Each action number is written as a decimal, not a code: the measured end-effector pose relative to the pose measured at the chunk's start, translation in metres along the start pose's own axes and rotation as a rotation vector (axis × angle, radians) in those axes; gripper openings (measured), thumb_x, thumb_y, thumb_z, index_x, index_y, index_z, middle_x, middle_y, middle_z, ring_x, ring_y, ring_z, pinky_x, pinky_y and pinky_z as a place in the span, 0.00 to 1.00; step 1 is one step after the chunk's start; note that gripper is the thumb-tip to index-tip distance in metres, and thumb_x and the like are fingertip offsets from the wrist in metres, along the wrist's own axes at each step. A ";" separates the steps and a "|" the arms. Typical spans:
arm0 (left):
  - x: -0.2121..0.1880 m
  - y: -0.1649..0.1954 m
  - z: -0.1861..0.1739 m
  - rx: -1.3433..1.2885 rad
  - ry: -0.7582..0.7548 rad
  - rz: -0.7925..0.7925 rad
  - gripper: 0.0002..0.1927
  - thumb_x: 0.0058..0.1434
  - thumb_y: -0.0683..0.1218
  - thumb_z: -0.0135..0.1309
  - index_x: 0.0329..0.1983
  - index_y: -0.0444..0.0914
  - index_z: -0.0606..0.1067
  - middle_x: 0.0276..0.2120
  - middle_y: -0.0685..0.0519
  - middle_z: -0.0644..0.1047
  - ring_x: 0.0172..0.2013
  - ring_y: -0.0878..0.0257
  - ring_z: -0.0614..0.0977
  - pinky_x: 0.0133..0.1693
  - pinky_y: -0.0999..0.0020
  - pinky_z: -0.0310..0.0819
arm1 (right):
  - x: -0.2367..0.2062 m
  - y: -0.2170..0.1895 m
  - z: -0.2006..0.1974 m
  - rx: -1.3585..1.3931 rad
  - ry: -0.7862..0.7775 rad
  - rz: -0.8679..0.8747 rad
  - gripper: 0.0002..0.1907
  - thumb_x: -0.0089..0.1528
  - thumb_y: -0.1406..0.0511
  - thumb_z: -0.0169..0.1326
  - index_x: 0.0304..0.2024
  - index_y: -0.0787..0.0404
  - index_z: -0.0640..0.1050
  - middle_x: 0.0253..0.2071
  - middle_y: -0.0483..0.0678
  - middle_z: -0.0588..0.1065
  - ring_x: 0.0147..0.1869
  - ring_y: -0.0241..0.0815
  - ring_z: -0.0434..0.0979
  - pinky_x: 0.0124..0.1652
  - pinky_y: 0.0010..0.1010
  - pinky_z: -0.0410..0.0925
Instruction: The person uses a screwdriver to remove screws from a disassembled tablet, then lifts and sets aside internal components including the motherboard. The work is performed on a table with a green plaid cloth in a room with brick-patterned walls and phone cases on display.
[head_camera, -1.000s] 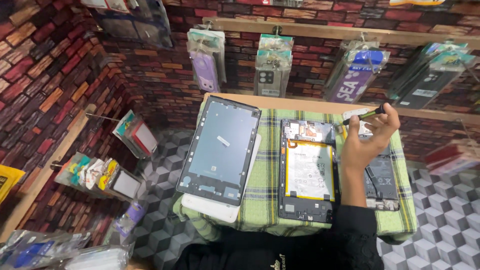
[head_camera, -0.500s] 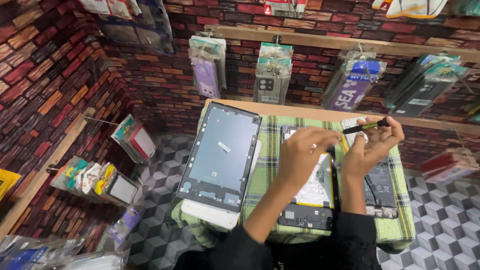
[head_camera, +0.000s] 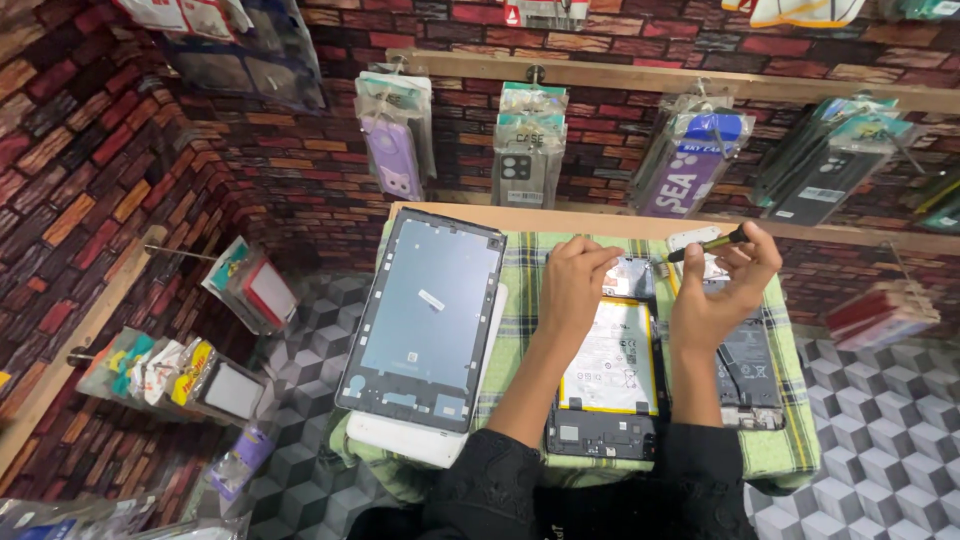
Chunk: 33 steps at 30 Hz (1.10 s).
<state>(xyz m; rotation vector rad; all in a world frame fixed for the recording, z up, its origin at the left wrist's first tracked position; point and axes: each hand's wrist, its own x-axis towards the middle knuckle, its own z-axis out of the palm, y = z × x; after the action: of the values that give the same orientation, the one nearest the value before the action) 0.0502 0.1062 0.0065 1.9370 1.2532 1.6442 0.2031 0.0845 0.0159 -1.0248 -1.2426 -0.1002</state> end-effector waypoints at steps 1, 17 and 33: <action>0.000 0.001 0.000 0.000 0.009 -0.004 0.08 0.60 0.41 0.60 0.42 0.40 0.85 0.34 0.51 0.79 0.41 0.52 0.77 0.47 0.58 0.73 | 0.000 0.000 0.000 0.026 0.007 0.013 0.31 0.66 0.79 0.59 0.68 0.59 0.63 0.58 0.51 0.63 0.59 0.42 0.74 0.59 0.31 0.70; -0.003 0.016 -0.009 0.073 -0.020 -0.045 0.12 0.60 0.42 0.60 0.47 0.44 0.83 0.33 0.52 0.77 0.40 0.54 0.79 0.43 0.59 0.76 | 0.000 -0.003 -0.001 0.114 -0.075 -0.030 0.32 0.69 0.84 0.51 0.70 0.58 0.59 0.62 0.55 0.68 0.66 0.44 0.75 0.67 0.31 0.65; -0.005 0.021 -0.010 0.111 -0.053 -0.034 0.11 0.59 0.43 0.61 0.46 0.45 0.83 0.35 0.55 0.79 0.39 0.56 0.81 0.40 0.62 0.78 | 0.001 -0.004 -0.003 0.329 -0.073 0.028 0.29 0.71 0.80 0.45 0.71 0.57 0.57 0.57 0.50 0.68 0.60 0.41 0.75 0.61 0.30 0.69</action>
<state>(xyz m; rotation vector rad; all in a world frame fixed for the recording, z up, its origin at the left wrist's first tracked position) 0.0499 0.0869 0.0212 1.9975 1.3761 1.5267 0.2033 0.0800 0.0193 -0.7647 -1.2606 0.1600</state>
